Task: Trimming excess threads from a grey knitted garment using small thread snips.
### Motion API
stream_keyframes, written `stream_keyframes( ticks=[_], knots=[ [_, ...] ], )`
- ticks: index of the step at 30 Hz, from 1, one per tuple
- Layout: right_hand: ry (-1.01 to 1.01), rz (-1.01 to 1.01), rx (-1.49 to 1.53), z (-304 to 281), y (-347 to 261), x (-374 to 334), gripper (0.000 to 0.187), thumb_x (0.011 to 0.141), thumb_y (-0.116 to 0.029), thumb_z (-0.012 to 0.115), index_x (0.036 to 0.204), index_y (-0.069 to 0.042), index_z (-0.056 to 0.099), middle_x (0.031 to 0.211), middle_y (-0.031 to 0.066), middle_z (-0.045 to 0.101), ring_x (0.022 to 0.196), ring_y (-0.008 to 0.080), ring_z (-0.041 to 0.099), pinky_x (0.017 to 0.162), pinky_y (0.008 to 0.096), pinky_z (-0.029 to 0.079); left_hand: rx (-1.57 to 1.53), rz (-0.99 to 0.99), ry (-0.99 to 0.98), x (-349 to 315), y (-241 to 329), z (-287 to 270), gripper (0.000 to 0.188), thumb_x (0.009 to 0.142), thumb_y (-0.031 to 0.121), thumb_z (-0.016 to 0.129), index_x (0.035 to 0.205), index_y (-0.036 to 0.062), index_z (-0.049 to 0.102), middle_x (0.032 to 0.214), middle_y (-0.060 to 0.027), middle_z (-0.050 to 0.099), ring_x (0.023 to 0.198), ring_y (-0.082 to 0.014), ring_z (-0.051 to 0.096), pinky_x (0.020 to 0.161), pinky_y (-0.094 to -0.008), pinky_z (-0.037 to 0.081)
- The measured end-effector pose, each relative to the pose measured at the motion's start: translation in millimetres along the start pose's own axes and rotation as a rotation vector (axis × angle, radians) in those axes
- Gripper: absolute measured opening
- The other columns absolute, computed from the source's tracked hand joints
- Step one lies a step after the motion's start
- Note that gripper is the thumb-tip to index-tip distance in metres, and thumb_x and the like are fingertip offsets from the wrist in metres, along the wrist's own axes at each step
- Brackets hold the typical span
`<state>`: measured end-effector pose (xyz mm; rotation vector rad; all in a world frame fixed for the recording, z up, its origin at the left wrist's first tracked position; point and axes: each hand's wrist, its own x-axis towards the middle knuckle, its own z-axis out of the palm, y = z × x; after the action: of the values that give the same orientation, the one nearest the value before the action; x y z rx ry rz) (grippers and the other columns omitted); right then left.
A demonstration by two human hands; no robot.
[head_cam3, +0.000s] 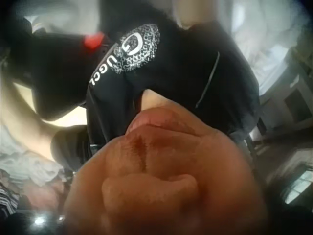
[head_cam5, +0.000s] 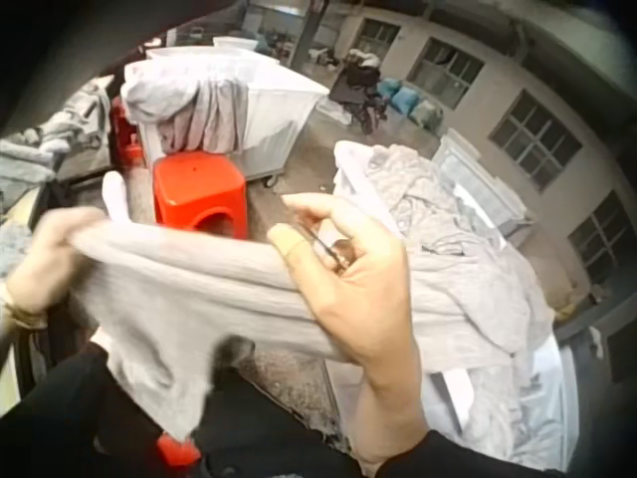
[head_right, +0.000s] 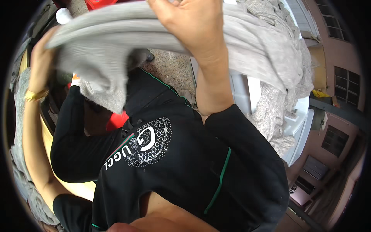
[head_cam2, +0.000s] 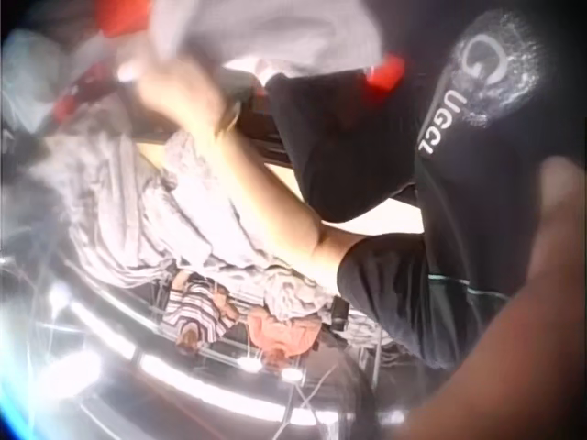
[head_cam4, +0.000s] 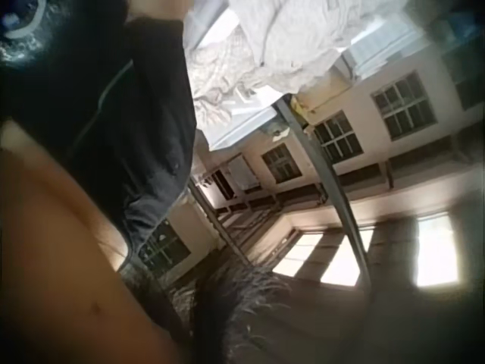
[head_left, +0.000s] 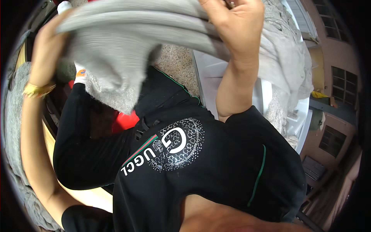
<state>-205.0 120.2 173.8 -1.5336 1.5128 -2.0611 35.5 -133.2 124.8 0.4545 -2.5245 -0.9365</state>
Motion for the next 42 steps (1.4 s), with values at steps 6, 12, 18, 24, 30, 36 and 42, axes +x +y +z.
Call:
stream_keyframes(
  ticks=[6, 12, 18, 24, 30, 36, 42],
  knots=[
    [0.01, 0.107, -0.42, 0, 2, 0, 0.024, 0.084, -0.003, 0.072, 0.107, 0.002, 0.067, 0.088, -0.0001, 0.063, 0.07, 0.0024, 0.051, 0.058, 0.0188, 0.041, -0.087, -0.339, 0.271, -168, -155, -145, 0.045, 0.097, 0.009, 0.045, 0.14, -0.0026, 0.047, 0.14, -0.0157, 0.052, 0.129, -0.0217, 0.049, 0.108, -0.0328, 0.038],
    [-0.176, 0.21, -0.755, 16, 85, -5, 0.03, 0.081, -0.019, 0.075, 0.106, -0.003, 0.07, 0.093, 0.014, 0.07, 0.083, 0.0247, 0.067, 0.078, 0.0341, 0.052, -0.187, -0.524, 0.1, -204, -90, -104, 0.029, 0.092, -0.002, 0.055, 0.12, 0.0, 0.064, 0.124, -0.006, 0.061, 0.119, -0.0207, 0.053, 0.104, -0.0304, 0.038],
    [-0.357, 0.701, -0.223, 47, 180, -56, 0.053, 0.09, -0.027, 0.068, 0.131, 0.004, 0.056, 0.092, 0.0064, 0.065, 0.05, 0.0055, 0.051, 0.045, 0.0203, 0.042, -0.126, -0.577, -0.43, -160, -28, -82, 0.051, 0.072, -0.011, 0.059, 0.122, -0.0054, 0.058, 0.124, -0.0132, 0.056, 0.118, -0.0261, 0.055, 0.102, -0.0327, 0.042],
    [-0.432, 0.794, -0.062, 90, 220, -97, 0.081, 0.083, -0.038, 0.075, 0.145, 0.001, 0.039, 0.081, 0.005, 0.062, 0.048, 0.007, 0.049, 0.044, 0.0224, 0.037, 0.244, -0.753, -0.549, -91, -28, -82, 0.069, 0.079, 0.045, 0.077, 0.122, -0.0057, 0.059, 0.112, -0.0222, 0.065, 0.109, -0.0284, 0.062, 0.096, -0.0377, 0.048],
    [-0.541, 0.774, -0.117, 105, 255, -102, 0.027, 0.085, -0.027, 0.073, 0.088, -0.001, 0.068, 0.075, -0.0024, 0.061, 0.071, 0.0047, 0.051, 0.064, 0.0242, 0.042, 0.336, -0.606, -0.391, -22, -105, -42, 0.064, 0.085, 0.042, 0.071, 0.13, 0.0006, 0.056, 0.123, -0.019, 0.063, 0.118, -0.0296, 0.059, 0.101, -0.0386, 0.045],
    [-1.016, 0.758, 0.428, 82, 129, -71, 0.016, 0.082, -0.016, 0.074, 0.086, -0.001, 0.069, 0.079, -0.0005, 0.066, 0.072, 0.0057, 0.057, 0.067, 0.0243, 0.046, 0.553, -0.618, -0.314, -27, -183, 16, 0.074, 0.083, 0.033, 0.071, 0.146, 0.0086, 0.04, 0.14, -0.0227, 0.05, 0.129, -0.0322, 0.051, 0.109, -0.0372, 0.039],
    [-1.606, 0.8, 0.655, 49, 93, -63, 0.018, 0.082, -0.014, 0.079, 0.084, 0.002, 0.07, 0.077, 0.0044, 0.068, 0.07, 0.0072, 0.061, 0.062, 0.0233, 0.047, 0.42, -0.515, -0.496, -27, -147, 27, 0.049, 0.081, 0.016, 0.067, 0.127, 0.0006, 0.059, 0.116, -0.0213, 0.067, 0.112, -0.03, 0.063, 0.099, -0.0344, 0.046]
  ],
)
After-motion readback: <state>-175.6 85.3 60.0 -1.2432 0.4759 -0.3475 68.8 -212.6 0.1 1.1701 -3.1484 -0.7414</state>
